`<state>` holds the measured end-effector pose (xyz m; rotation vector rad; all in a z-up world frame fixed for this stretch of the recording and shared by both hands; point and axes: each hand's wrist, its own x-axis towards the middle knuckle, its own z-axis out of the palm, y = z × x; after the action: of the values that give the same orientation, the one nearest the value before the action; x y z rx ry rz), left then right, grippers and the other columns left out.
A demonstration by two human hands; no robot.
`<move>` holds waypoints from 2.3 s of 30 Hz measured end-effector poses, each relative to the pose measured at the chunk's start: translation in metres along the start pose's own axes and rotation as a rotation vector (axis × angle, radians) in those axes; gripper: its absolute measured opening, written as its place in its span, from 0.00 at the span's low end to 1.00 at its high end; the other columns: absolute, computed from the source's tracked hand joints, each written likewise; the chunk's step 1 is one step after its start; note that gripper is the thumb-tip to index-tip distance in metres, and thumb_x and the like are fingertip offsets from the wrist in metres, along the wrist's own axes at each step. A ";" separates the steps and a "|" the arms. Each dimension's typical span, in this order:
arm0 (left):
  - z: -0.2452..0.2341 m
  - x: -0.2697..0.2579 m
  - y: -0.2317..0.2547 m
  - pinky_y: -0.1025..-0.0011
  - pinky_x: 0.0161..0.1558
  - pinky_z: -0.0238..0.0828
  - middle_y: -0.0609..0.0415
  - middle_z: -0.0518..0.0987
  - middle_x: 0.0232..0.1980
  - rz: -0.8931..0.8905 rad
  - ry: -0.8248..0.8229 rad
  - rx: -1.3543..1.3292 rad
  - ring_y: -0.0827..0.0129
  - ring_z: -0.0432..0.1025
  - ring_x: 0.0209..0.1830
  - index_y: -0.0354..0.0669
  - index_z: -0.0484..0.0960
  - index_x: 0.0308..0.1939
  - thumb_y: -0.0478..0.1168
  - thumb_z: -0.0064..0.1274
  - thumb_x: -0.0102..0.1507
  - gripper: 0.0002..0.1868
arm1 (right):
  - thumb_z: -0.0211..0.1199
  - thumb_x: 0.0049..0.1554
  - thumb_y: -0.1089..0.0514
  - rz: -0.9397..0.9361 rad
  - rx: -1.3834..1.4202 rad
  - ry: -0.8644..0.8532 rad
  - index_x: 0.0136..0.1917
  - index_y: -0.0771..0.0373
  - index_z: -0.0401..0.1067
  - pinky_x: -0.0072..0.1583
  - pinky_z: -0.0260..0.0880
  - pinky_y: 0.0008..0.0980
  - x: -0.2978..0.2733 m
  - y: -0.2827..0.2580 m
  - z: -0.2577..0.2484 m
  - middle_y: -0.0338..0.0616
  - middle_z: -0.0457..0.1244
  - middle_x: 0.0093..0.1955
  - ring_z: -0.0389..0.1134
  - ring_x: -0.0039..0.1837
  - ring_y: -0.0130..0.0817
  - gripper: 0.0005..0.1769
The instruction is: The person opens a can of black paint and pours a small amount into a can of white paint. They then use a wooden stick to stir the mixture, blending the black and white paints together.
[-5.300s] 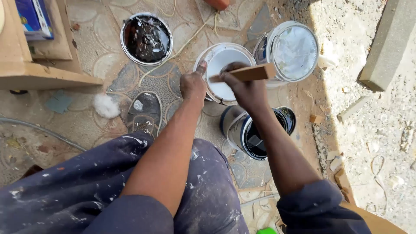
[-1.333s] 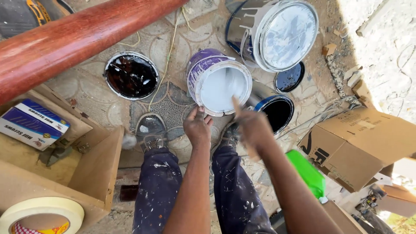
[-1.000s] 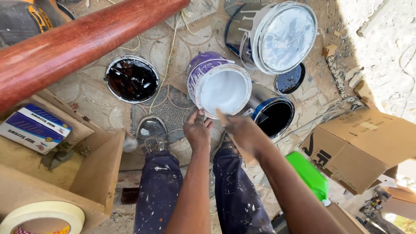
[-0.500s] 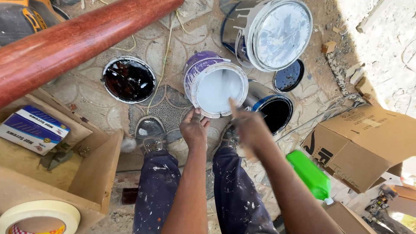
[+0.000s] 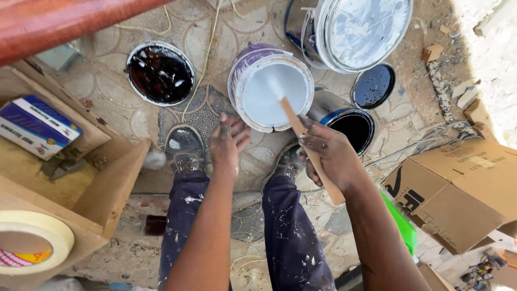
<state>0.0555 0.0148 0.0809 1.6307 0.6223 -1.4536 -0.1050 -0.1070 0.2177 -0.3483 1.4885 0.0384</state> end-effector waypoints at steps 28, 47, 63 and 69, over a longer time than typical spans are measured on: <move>0.019 0.027 0.035 0.46 0.58 0.80 0.38 0.66 0.72 -0.009 -0.005 0.169 0.43 0.65 0.66 0.40 0.67 0.69 0.45 0.45 0.66 0.28 | 0.61 0.58 0.50 0.105 -0.625 0.043 0.73 0.55 0.61 0.55 0.58 0.36 -0.123 0.011 -0.001 0.44 0.64 0.61 0.59 0.54 0.35 0.32; -0.036 0.040 -0.059 0.40 0.67 0.68 0.29 0.63 0.74 -0.006 -0.146 -0.305 0.30 0.67 0.66 0.41 0.59 0.76 0.50 0.58 0.68 0.38 | 0.44 0.66 0.61 -0.045 -0.175 0.019 0.79 0.67 0.55 0.22 0.68 0.27 -0.036 0.082 0.031 0.51 0.58 0.35 0.64 0.26 0.36 0.28; -0.004 -0.085 0.015 0.50 0.75 0.56 0.35 0.48 0.82 -0.003 -0.103 -0.101 0.38 0.53 0.79 0.45 0.47 0.80 0.53 0.45 0.64 0.44 | 0.53 0.60 0.59 0.005 0.053 -0.023 0.76 0.61 0.64 0.20 0.59 0.33 -0.154 0.098 -0.019 0.53 0.58 0.23 0.56 0.19 0.35 0.30; -0.008 -0.153 -0.007 0.61 0.75 0.64 0.44 0.63 0.79 -0.020 -0.023 -0.031 0.56 0.61 0.78 0.41 0.55 0.78 0.39 0.34 0.73 0.28 | 0.54 0.63 0.49 0.041 -0.424 0.143 0.51 0.67 0.74 0.28 0.61 0.32 -0.086 0.055 0.040 0.49 0.62 0.32 0.59 0.24 0.36 0.19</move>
<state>0.0231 0.0509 0.2265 1.5856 0.6462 -1.4682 -0.0869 -0.0288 0.2925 -0.6730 1.6256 0.3726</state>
